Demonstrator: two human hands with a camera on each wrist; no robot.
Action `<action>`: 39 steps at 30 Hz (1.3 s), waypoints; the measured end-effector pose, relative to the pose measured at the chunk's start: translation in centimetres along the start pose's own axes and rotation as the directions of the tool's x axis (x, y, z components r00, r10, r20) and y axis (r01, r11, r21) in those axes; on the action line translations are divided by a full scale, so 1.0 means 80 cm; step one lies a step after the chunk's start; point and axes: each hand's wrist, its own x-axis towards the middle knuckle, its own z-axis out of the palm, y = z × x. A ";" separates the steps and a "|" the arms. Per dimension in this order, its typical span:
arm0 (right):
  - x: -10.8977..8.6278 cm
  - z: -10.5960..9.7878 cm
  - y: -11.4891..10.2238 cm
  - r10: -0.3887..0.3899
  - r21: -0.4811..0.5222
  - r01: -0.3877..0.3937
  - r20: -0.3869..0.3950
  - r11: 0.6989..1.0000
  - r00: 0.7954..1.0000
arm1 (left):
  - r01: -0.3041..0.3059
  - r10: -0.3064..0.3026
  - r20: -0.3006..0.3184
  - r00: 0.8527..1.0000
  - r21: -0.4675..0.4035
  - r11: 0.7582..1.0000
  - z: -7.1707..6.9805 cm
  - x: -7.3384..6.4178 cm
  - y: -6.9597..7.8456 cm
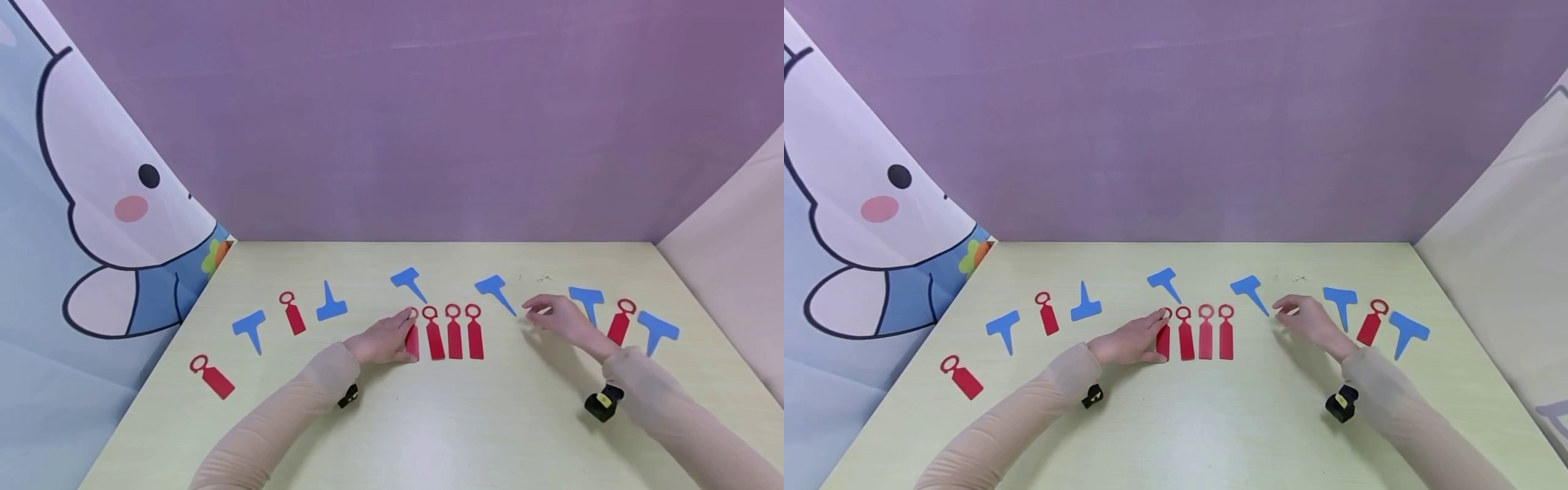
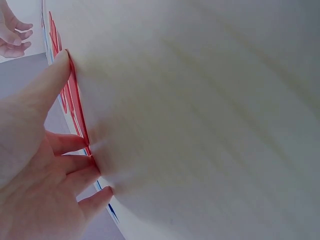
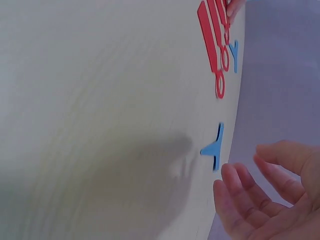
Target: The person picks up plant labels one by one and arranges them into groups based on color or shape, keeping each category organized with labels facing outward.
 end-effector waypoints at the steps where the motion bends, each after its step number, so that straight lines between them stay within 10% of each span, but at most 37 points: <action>1: -0.001 -0.002 0.002 -0.003 -0.004 0.003 -0.008 1.000 1.000 | 0.000 0.000 0.001 1.000 -0.002 1.000 0.000 0.000 0.000; 39: -0.026 -0.084 0.068 0.089 -0.095 -0.095 -0.066 0.991 0.994 | -0.013 0.013 -0.007 1.000 0.002 1.000 0.001 0.001 -0.002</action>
